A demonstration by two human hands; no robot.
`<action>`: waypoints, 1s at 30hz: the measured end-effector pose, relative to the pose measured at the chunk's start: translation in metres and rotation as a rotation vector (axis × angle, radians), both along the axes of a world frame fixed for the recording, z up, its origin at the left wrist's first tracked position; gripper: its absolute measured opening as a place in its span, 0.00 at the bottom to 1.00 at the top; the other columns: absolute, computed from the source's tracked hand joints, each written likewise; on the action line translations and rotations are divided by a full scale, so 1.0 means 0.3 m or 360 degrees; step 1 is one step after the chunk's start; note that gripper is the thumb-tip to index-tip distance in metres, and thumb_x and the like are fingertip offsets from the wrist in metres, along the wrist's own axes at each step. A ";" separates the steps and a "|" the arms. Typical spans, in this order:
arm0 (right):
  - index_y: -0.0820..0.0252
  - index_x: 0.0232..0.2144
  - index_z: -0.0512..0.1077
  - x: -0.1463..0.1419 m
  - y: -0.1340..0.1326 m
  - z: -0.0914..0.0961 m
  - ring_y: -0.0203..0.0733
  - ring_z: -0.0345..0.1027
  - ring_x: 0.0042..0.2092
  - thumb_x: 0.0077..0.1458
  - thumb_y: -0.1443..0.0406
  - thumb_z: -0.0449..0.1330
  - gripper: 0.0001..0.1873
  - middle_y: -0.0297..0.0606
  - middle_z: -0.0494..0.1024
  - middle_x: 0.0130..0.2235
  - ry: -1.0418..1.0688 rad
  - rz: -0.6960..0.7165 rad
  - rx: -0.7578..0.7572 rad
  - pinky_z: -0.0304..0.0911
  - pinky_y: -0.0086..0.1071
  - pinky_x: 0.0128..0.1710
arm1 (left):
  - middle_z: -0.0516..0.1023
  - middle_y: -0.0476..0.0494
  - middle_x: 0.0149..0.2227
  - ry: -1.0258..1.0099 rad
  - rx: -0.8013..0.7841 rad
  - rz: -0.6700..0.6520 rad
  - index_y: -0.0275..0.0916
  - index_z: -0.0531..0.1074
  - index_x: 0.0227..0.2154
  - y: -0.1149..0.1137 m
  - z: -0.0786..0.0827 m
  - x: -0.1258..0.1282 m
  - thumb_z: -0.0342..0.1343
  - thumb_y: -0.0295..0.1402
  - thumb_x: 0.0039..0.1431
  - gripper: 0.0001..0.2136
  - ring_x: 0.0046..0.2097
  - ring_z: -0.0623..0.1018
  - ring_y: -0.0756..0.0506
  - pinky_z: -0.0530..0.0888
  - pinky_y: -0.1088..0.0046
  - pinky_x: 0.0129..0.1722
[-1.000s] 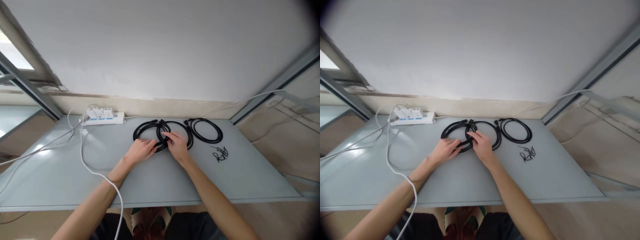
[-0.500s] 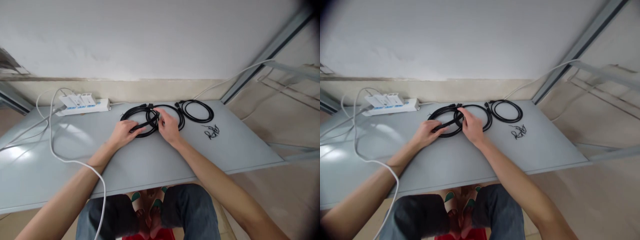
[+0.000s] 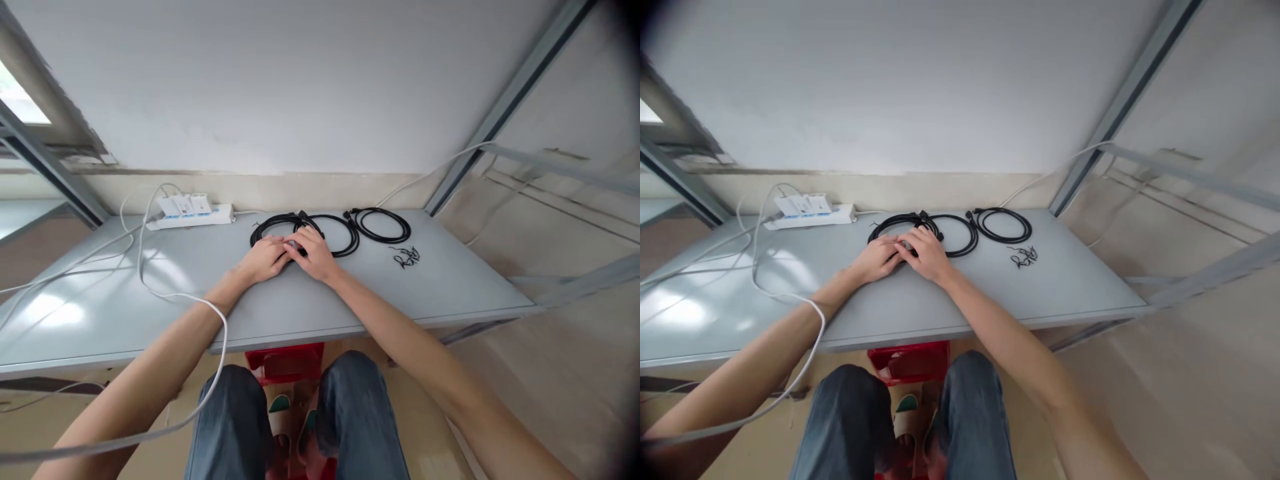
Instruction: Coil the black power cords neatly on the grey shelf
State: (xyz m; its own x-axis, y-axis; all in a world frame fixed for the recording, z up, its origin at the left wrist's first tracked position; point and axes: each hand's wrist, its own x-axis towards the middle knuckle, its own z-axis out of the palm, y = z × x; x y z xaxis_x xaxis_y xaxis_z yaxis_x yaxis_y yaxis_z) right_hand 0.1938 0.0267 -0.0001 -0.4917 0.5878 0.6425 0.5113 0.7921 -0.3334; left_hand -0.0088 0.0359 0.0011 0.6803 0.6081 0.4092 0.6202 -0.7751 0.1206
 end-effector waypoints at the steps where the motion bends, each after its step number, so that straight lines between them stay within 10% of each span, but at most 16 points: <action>1: 0.56 0.49 0.77 0.003 0.006 -0.004 0.48 0.65 0.47 0.78 0.54 0.50 0.19 0.41 0.74 0.40 0.0000 -0.0008 -0.0001 0.63 0.43 0.55 | 0.80 0.36 0.39 0.0018 -0.0017 -0.0008 0.38 0.76 0.36 -0.001 0.002 0.000 0.42 0.40 0.77 0.20 0.44 0.78 0.38 0.72 0.60 0.49; 9: 0.57 0.34 0.77 0.029 0.037 -0.019 0.48 0.62 0.47 0.79 0.56 0.49 0.24 0.43 0.73 0.41 -0.0025 -0.0240 -0.0047 0.61 0.43 0.53 | 0.80 0.36 0.41 0.0033 0.0096 0.0080 0.40 0.74 0.41 -0.043 0.028 0.008 0.44 0.40 0.78 0.15 0.46 0.75 0.37 0.70 0.58 0.50; 30: 0.56 0.32 0.68 0.045 0.053 -0.029 0.47 0.64 0.46 0.76 0.61 0.54 0.16 0.37 0.75 0.37 -0.0037 -0.0143 -0.0290 0.56 0.40 0.50 | 0.81 0.39 0.40 -0.0049 0.0042 0.0094 0.40 0.77 0.44 -0.045 0.000 -0.003 0.47 0.42 0.78 0.16 0.44 0.79 0.39 0.72 0.60 0.51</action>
State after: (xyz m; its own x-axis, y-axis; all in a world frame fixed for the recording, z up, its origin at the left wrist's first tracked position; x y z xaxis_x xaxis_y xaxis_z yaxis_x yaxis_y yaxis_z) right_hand 0.2072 0.0427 -0.0089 -0.4454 0.7355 0.5105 0.5864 0.6705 -0.4544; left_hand -0.0098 0.0223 0.0010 0.6304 0.6353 0.4461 0.6611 -0.7406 0.1203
